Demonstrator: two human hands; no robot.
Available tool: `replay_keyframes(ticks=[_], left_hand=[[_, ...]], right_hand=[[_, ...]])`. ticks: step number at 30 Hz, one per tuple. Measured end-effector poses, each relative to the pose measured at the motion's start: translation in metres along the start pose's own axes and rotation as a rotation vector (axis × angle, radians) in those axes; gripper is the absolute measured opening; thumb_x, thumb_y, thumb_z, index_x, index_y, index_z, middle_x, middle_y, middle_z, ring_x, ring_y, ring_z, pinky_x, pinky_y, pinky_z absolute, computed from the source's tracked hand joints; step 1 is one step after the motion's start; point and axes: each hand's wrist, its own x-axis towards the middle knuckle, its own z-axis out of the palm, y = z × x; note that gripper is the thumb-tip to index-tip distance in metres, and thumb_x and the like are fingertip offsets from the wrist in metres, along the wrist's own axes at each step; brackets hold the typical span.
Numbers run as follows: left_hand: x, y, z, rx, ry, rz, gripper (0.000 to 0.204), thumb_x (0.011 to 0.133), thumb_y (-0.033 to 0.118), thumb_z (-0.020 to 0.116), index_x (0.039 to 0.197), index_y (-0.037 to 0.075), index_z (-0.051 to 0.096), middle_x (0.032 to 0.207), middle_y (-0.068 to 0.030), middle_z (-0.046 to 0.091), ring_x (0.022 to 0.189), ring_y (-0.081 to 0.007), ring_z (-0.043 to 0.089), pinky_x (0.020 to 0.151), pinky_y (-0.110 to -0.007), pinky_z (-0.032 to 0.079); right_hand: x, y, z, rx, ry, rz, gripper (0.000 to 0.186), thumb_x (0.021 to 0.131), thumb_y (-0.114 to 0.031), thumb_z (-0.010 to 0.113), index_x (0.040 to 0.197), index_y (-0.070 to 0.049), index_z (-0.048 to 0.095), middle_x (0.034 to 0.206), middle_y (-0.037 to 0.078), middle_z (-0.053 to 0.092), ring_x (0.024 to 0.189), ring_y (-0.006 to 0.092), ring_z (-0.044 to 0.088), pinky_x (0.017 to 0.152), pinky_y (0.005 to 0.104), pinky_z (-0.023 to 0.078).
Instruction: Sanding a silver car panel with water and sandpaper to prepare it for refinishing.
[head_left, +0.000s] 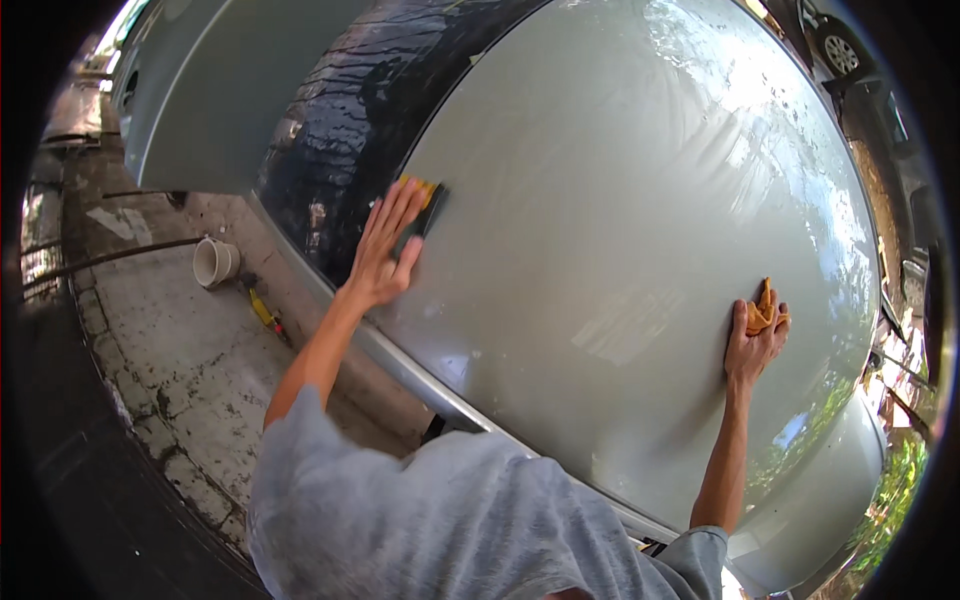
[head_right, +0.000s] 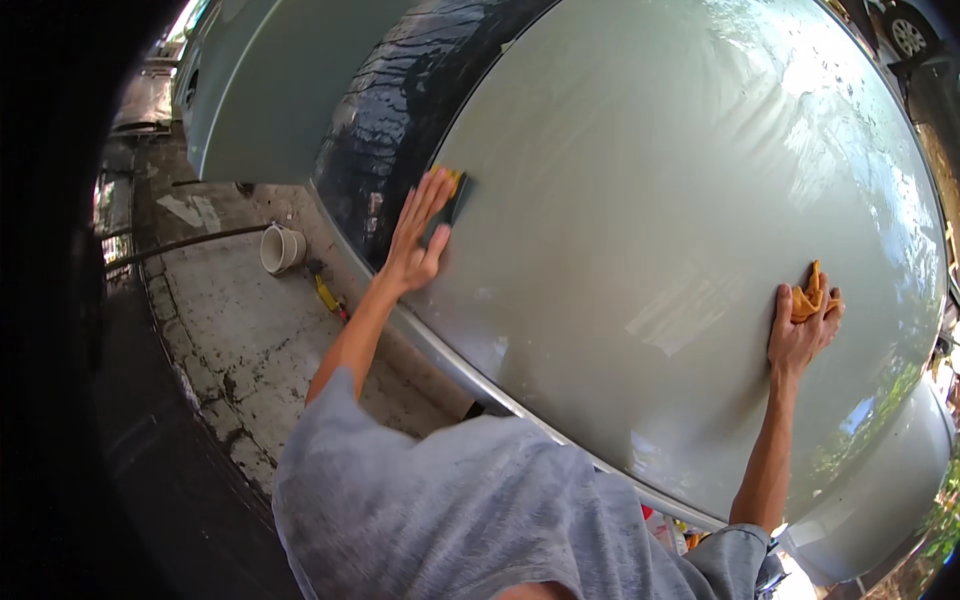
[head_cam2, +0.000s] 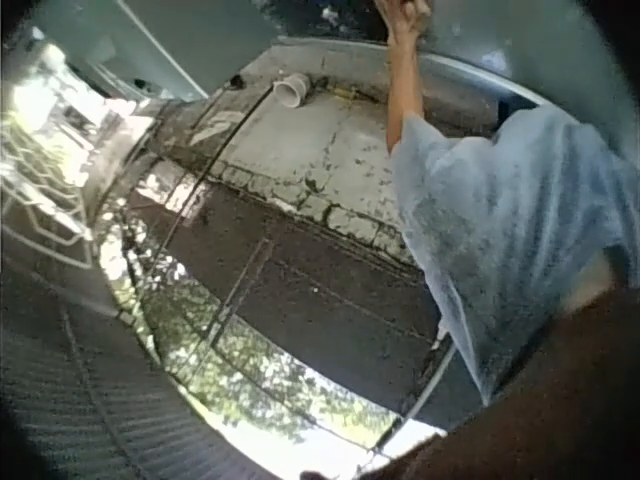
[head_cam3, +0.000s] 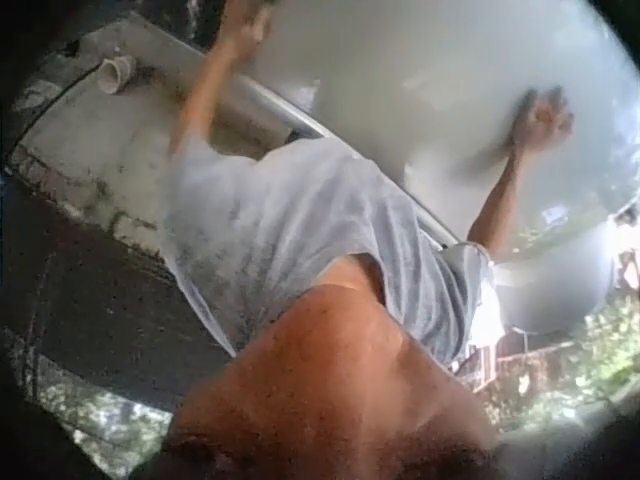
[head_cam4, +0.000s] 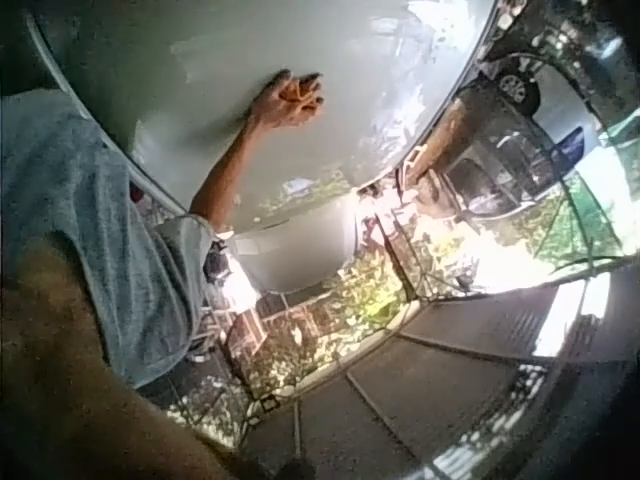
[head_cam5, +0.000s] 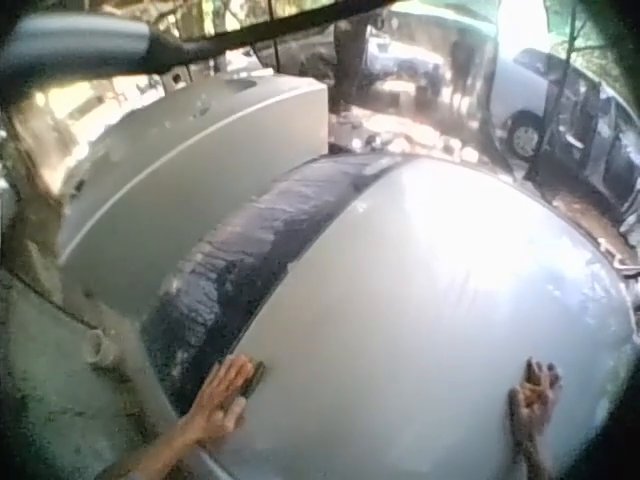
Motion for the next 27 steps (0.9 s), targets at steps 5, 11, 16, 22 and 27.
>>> replay_keyframes(ticks=[5,11,16,22,27], left_hand=[[0.115,-0.008,0.012,0.045,0.086,0.016,0.059,0.095,0.028,0.044,0.152,0.014,0.034,0.16,-0.0087,0.027,0.149,-0.0274,0.021,0.12,-0.047,0.015],[0.088,-0.006,0.015,0.023,0.052,0.057,0.058,0.097,0.03,0.046,0.152,0.013,0.035,0.159,-0.0083,0.029,0.148,-0.0269,0.022,0.12,-0.045,0.016],[0.197,-0.023,0.029,0.067,0.044,0.165,0.057,0.098,0.031,0.046,0.151,0.012,0.035,0.158,-0.0092,0.03,0.148,-0.0256,0.023,0.121,-0.045,0.014],[0.233,-0.028,0.039,0.021,0.033,0.151,0.057,0.097,0.03,0.047,0.149,0.011,0.038,0.157,-0.0094,0.032,0.148,-0.0259,0.024,0.12,-0.045,0.016],[0.152,-0.002,0.013,0.007,-0.054,0.185,0.058,0.095,0.024,0.05,0.15,0.014,0.038,0.158,-0.0068,0.031,0.148,-0.0261,0.024,0.12,-0.047,0.016]], right_hand=[[0.002,0.007,0.01,0.0,-0.043,-0.041,0.068,0.089,-0.05,0.065,0.142,-0.011,0.05,0.141,0.024,0.042,0.132,0.0396,0.04,0.109,0.0501,0.03],[-0.007,-0.001,-0.007,-0.019,-0.056,0.021,0.067,0.089,-0.048,0.065,0.142,-0.01,0.048,0.142,0.025,0.04,0.132,0.0403,0.039,0.11,0.0511,0.028],[-0.005,-0.002,-0.002,0.026,-0.094,0.016,0.072,0.084,-0.047,0.069,0.142,-0.011,0.048,0.145,0.028,0.039,0.136,0.0441,0.033,0.113,0.0549,0.02],[-0.003,-0.008,0.007,0.046,-0.096,0.048,0.073,0.083,-0.046,0.07,0.143,-0.011,0.048,0.144,0.027,0.039,0.137,0.0458,0.031,0.114,0.0546,0.019],[-0.004,-0.004,-0.008,0.007,-0.075,0.078,0.069,0.085,-0.041,0.069,0.143,-0.01,0.048,0.146,0.025,0.037,0.138,0.0434,0.03,0.114,0.0537,0.02]])
